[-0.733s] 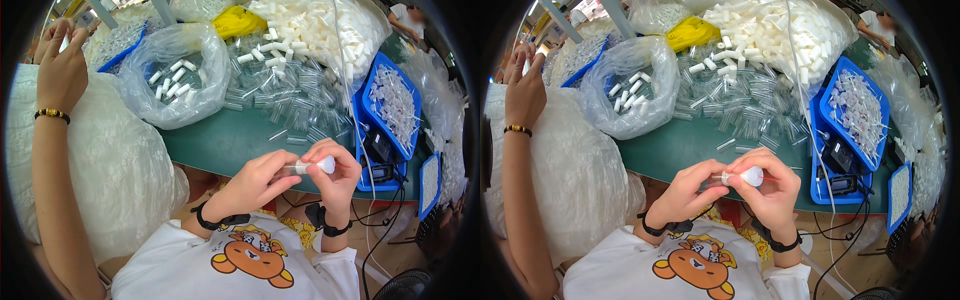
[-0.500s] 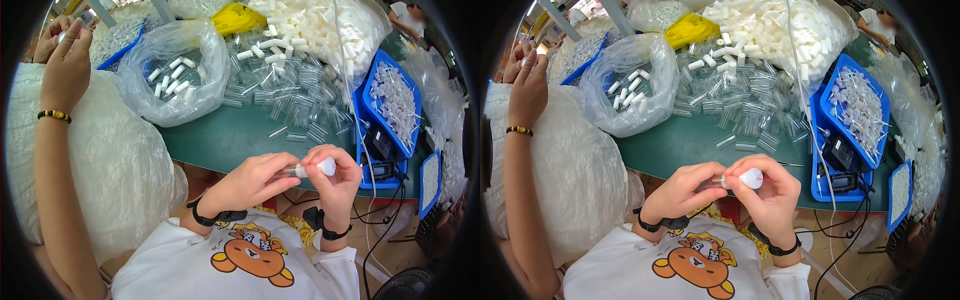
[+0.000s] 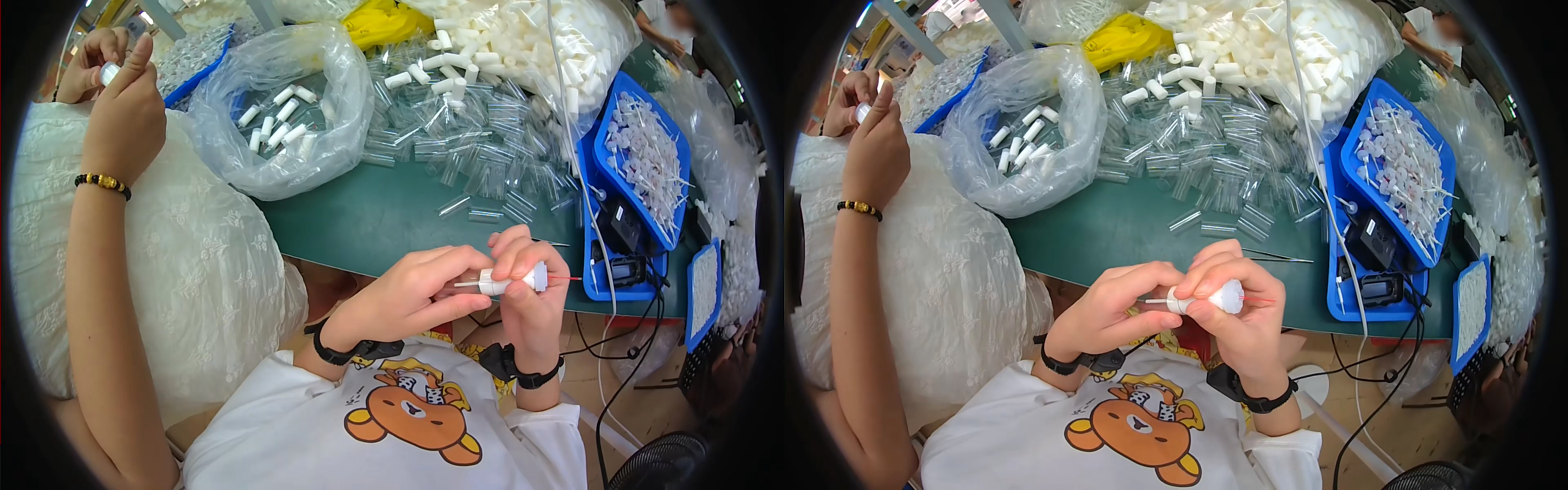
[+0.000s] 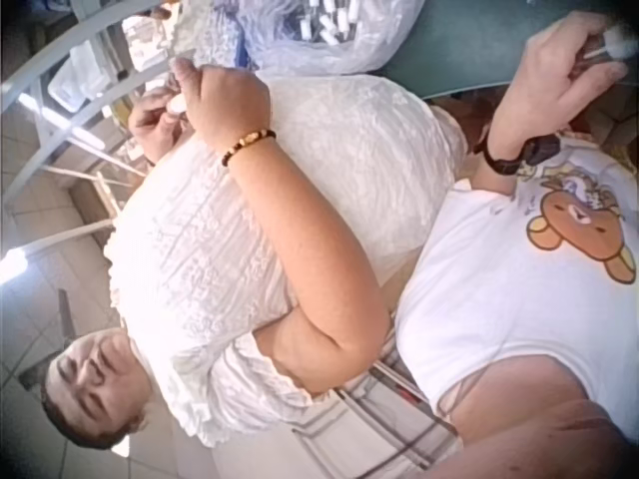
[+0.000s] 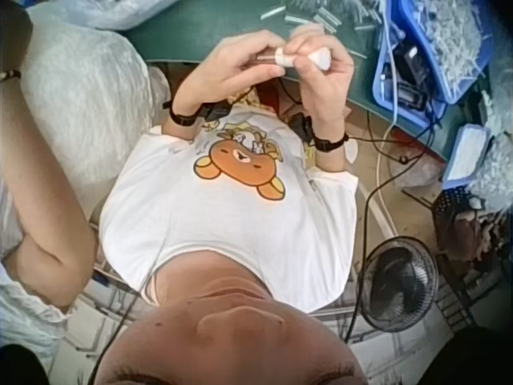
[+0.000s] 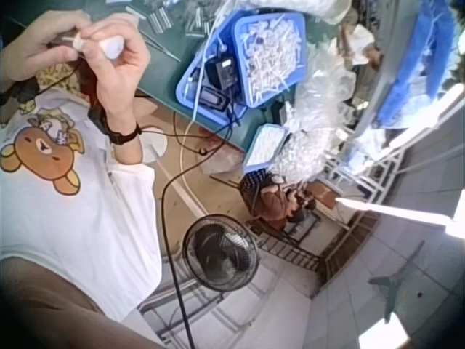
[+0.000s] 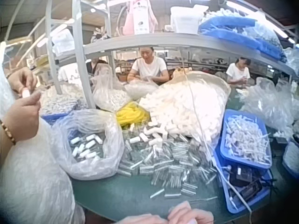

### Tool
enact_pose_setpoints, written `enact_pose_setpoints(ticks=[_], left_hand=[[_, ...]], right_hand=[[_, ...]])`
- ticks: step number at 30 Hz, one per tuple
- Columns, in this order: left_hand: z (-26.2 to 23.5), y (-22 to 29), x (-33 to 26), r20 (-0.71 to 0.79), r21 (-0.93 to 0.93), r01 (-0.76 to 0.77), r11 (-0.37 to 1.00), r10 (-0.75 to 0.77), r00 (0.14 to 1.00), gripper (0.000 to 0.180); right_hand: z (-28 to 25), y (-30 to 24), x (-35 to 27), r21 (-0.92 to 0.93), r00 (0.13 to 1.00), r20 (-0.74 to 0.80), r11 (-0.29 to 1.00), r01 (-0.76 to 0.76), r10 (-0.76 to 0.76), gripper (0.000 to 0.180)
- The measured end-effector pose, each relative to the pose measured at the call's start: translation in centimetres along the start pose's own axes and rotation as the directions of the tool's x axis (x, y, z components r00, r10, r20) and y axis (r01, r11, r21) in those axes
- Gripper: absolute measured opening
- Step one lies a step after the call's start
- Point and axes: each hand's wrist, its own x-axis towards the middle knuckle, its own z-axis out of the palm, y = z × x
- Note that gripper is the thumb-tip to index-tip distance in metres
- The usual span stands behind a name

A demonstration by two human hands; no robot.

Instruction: The person assembles small white cylindrical components by inserting a red wire into them and then placing them into clear plastic tubes. The person uses tweezers to adjust the wire inside the components. The assembled units are placed into a blue tray.

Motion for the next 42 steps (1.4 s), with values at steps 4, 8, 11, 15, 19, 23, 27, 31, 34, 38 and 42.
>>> enact_pose_setpoints(ticks=[4, 8, 11, 15, 19, 23, 27, 31, 34, 38, 42], left_hand=[[0.3, -0.1, -0.1, 0.014, -0.044, -0.008, 0.999, 0.009, 1.000, 0.024], [0.6, -0.1, 0.0, 0.002, -0.058, -0.020, 0.998, 0.020, 1.000, 0.025], [0.9, -0.2, 0.0, -0.045, -0.043, -0.051, 0.998, 0.049, 0.998, 0.026], [0.7, -0.2, 0.0, -0.104, 0.114, -0.061, 0.992, 0.073, 0.992, 0.024], [0.6, -0.5, -0.1, -0.113, 0.133, -0.071, 0.989, 0.086, 0.990, 0.023], [0.4, -0.2, -0.2, -0.080, 0.155, -0.057, 0.986, 0.070, 0.994, 0.023], [0.3, -0.2, -0.2, -0.036, 0.167, -0.100, 0.981, 0.108, 0.994, 0.023], [0.4, -0.3, -0.1, -0.007, 0.146, -0.126, 0.981, 0.128, 0.992, 0.024], [0.3, -0.3, -0.1, 0.011, 0.123, -0.115, 0.986, 0.114, 0.993, 0.023], [0.1, -0.2, -0.2, 0.033, 0.061, -0.067, 0.996, 0.065, 0.997, 0.023], [0.3, -0.4, -0.1, 0.053, 0.086, -0.059, 0.995, 0.055, 0.997, 0.023]], right_hand=[[0.4, 0.8, -0.6, 0.175, 0.999, -0.038, 0.984, -0.026, 0.033, 0.014], [1.2, 1.4, -1.3, 0.374, 0.994, -0.078, 0.926, -0.044, 0.079, 0.016], [1.4, 1.4, -1.5, 0.411, 0.989, -0.105, 0.910, -0.048, 0.100, 0.017], [0.0, 1.0, -0.9, 0.206, 0.995, -0.042, 0.975, -0.084, 0.094, 0.026], [-1.0, -1.0, 0.2, -0.133, 0.998, 0.035, 0.990, -0.041, 0.046, 0.049], [-1.9, -2.9, 0.3, -0.267, 0.999, 0.031, 0.963, -0.012, 0.021, 0.049], [-2.6, -4.4, 0.8, -0.425, 0.986, 0.161, 0.904, 0.044, 0.028, 0.035], [-2.5, -5.2, 0.9, -0.522, 0.977, 0.208, 0.850, 0.066, 0.051, 0.031], [-2.0, -5.0, 0.7, -0.557, 0.982, 0.190, 0.825, 0.093, 0.018, 0.028], [-1.8, -4.1, 0.3, -0.535, 0.984, 0.175, 0.837, 0.117, -0.026, 0.026], [-1.4, -3.4, 0.1, -0.554, 0.972, 0.222, 0.811, 0.190, -0.075, 0.025]])
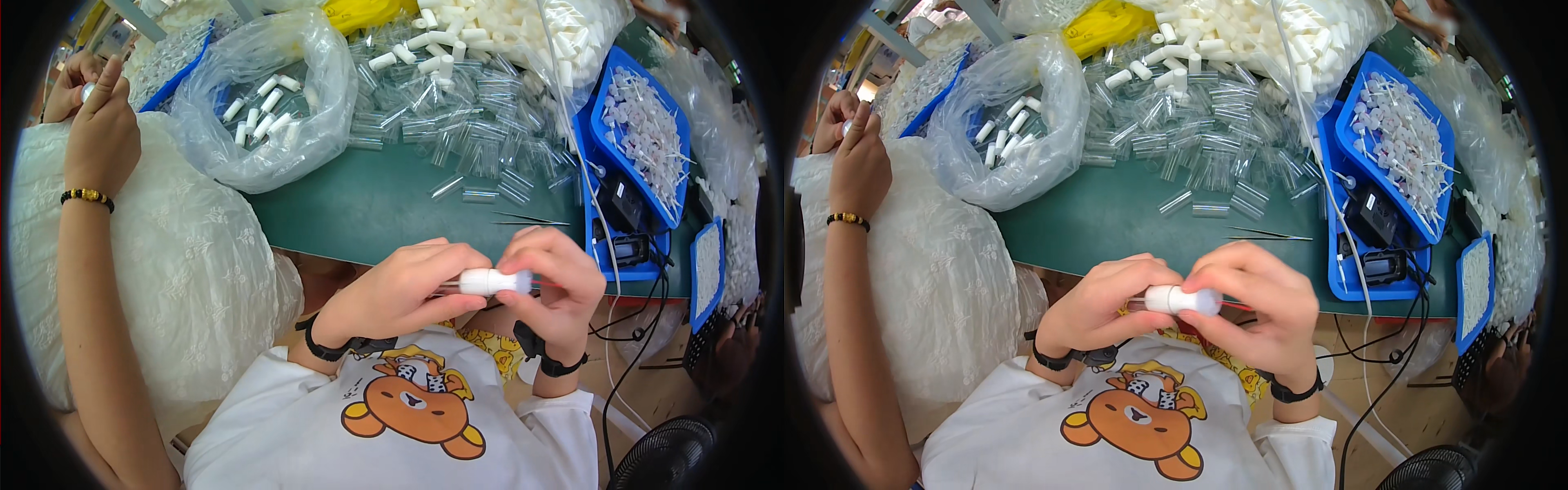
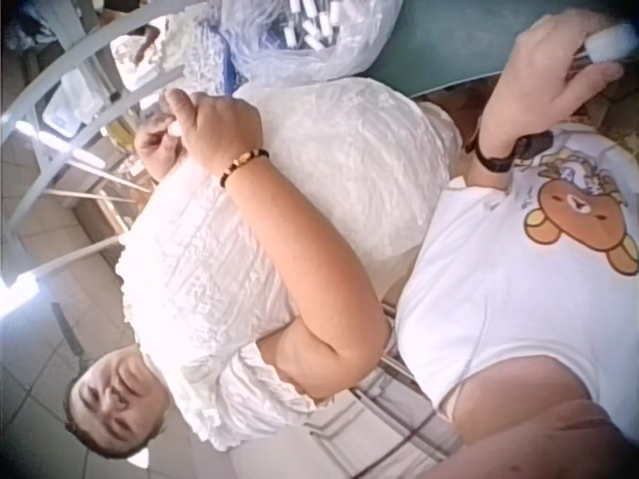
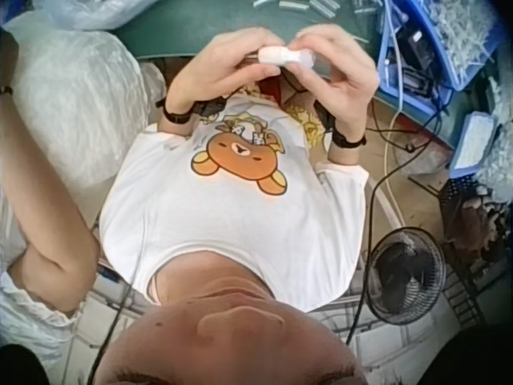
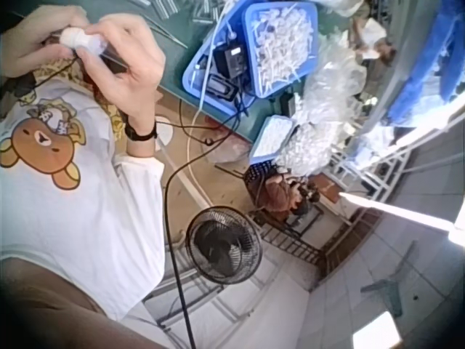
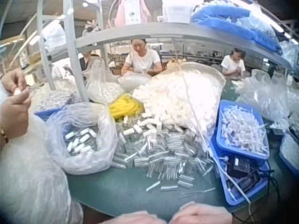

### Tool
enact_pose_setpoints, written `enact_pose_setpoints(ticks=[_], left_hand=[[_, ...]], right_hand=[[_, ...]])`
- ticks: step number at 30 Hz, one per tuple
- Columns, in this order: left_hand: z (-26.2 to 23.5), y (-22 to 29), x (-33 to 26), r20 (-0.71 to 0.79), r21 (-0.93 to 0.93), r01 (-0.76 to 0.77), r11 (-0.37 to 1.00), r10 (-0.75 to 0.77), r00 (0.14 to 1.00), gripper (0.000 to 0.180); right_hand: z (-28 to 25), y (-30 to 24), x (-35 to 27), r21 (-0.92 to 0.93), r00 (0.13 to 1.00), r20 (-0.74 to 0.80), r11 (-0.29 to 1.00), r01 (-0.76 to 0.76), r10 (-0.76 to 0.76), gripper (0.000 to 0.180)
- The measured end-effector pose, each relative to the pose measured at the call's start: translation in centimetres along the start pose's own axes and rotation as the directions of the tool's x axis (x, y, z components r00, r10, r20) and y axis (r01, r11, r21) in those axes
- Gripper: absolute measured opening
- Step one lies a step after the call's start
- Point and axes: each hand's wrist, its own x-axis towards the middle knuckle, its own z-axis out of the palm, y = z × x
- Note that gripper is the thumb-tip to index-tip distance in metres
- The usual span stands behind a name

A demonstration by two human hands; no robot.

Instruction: The person assembles small white cylindrical components by inserting a red wire into them and then placing them into clear plastic tubes. The person uses tweezers to adjust the wire inside the components. The assembled units are placed into a blue tray.

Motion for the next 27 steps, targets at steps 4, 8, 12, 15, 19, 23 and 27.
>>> enact_pose_setpoints(ticks=[4, 8, 12, 15, 19, 23, 27], left_hand=[[0.1, -0.1, 0.1, -0.034, 0.026, -0.019, 0.999, 0.020, 0.999, 0.023], [-0.1, -0.2, 0.1, 0.001, 0.046, -0.026, 0.999, 0.026, 1.000, 0.023], [-0.1, -0.1, 0.1, -0.002, 0.056, -0.026, 0.998, 0.026, 1.000, 0.022], [0.0, 0.0, 0.2, 0.006, -0.033, 0.009, 0.999, -0.009, 1.000, 0.020], [0.5, -0.2, 0.1, -0.018, -0.118, 0.012, 0.993, -0.014, 1.000, 0.019], [1.1, 0.0, 0.3, -0.059, -0.186, -0.016, 0.982, 0.005, 0.998, 0.021], [1.2, 0.3, 0.2, 0.010, -0.179, 0.068, 0.981, -0.067, 0.998, 0.024]], right_hand=[[0.4, 0.0, -0.2, -0.079, 0.999, -0.044, 0.996, -0.029, 0.025, 0.025], [-0.3, 0.1, 0.0, -0.114, 0.999, 0.006, 0.993, -0.037, 0.038, 0.027], [-0.1, 0.3, -0.3, -0.055, 0.990, 0.010, 0.988, -0.142, 0.142, 0.028], [0.4, 1.0, -1.0, 0.076, 0.989, -0.022, 0.987, -0.143, 0.145, 0.028], [1.4, 2.1, -1.5, 0.341, 0.994, -0.037, 0.937, -0.080, 0.098, 0.029], [2.7, 2.2, -2.2, 0.611, 0.977, -0.007, 0.775, -0.163, 0.211, 0.030], [3.4, 2.2, -2.5, 0.712, 0.968, -0.025, 0.684, -0.157, 0.248, 0.030]])
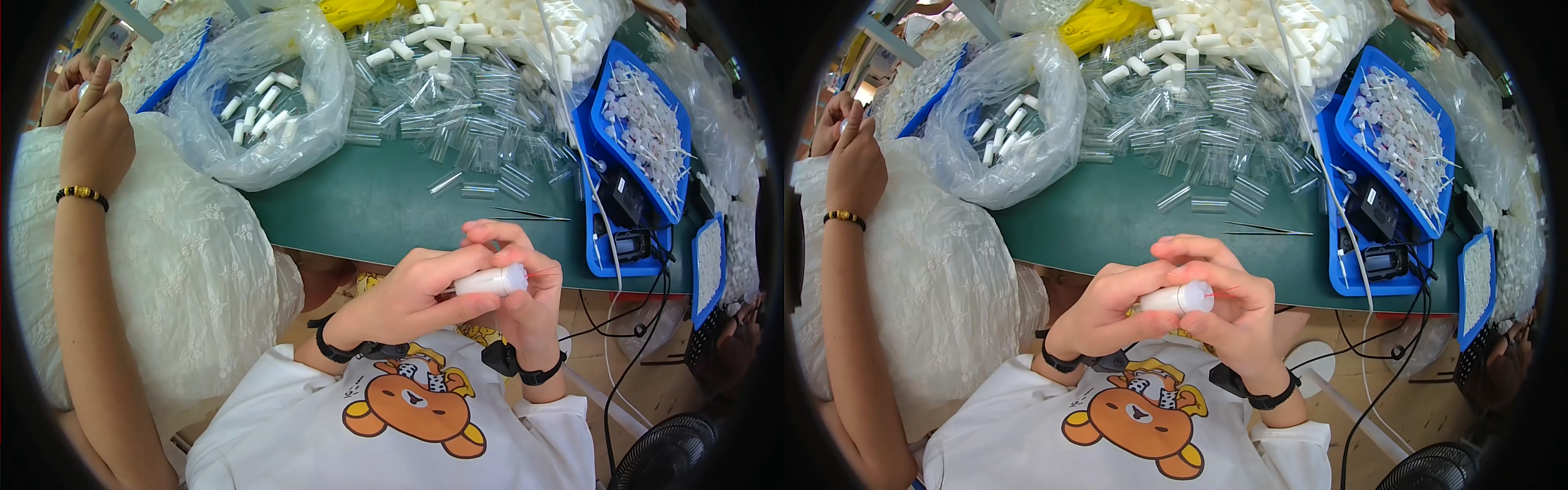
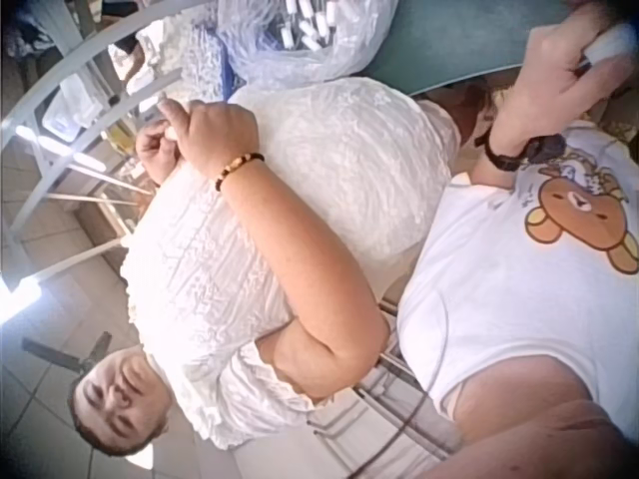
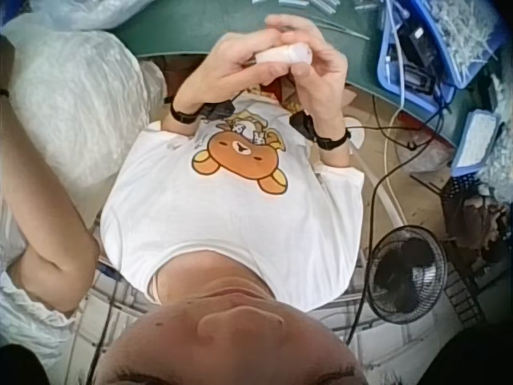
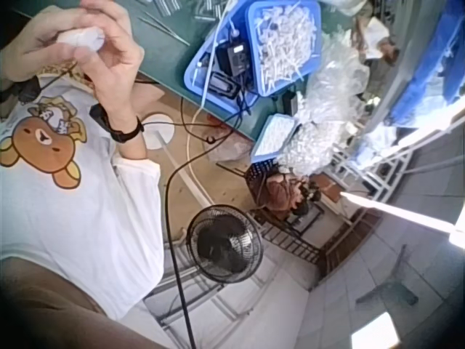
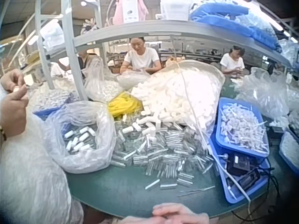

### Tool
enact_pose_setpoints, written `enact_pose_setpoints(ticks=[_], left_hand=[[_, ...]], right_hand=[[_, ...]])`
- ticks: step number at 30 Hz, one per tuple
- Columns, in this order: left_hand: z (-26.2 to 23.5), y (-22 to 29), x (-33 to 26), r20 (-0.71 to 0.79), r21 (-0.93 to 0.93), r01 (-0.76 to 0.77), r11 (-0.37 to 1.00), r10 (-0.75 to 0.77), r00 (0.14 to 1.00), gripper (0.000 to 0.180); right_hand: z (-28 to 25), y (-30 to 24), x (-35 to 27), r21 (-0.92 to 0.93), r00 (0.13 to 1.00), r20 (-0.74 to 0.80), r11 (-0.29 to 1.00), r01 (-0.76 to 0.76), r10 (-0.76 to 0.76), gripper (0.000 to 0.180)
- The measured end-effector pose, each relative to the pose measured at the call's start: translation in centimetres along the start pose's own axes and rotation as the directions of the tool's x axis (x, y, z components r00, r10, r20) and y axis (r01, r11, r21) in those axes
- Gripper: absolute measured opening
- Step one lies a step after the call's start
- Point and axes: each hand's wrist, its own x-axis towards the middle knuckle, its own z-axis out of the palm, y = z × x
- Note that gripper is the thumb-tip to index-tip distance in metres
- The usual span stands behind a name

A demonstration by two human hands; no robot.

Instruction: The person assembles small white cylindrical components by inserting a red wire into them and then placing them into clear plastic tubes. The person uses tweezers to adjust the wire inside the components. The assembled units are placed into a blue tray.

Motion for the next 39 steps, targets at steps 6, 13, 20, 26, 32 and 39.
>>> enact_pose_setpoints(ticks=[6, 13, 20, 26, 32, 39], left_hand=[[1.0, -0.2, 0.2, 0.002, 0.020, -0.099, 0.995, 0.099, 0.995, 0.027], [1.3, -0.2, 0.1, -0.006, 0.037, -0.115, 0.993, 0.116, 0.993, 0.031], [1.5, -2.1, 0.0, -0.045, 0.460, -0.321, 0.828, 0.383, 0.923, 0.034], [2.9, -1.3, -1.0, -0.108, 0.462, -0.100, 0.882, 0.167, 0.980, 0.036], [1.9, -0.4, -0.5, -0.065, 0.222, -0.097, 0.970, 0.114, 0.991, 0.029], [1.9, 0.3, -0.2, 0.022, -0.221, -0.010, 0.975, 0.016, 1.000, 0.032]], right_hand=[[1.1, 1.7, 0.6, 0.240, 0.988, 0.031, 0.960, 0.142, -0.154, 0.040], [1.9, 2.3, 1.0, 0.397, 0.982, 0.079, 0.909, 0.126, -0.170, 0.046], [3.2, 3.0, 0.9, 0.462, 0.999, -0.001, 0.886, 0.043, -0.048, 0.057], [3.0, 3.7, 0.8, 0.367, 0.997, -0.001, 0.928, 0.068, -0.072, 0.050], [4.6, 1.4, 1.4, 0.163, 0.991, -0.128, 0.987, -0.015, 0.036, 0.057], [3.7, 1.3, 0.6, 0.234, 0.986, -0.077, 0.964, -0.125, 0.146, 0.081]])
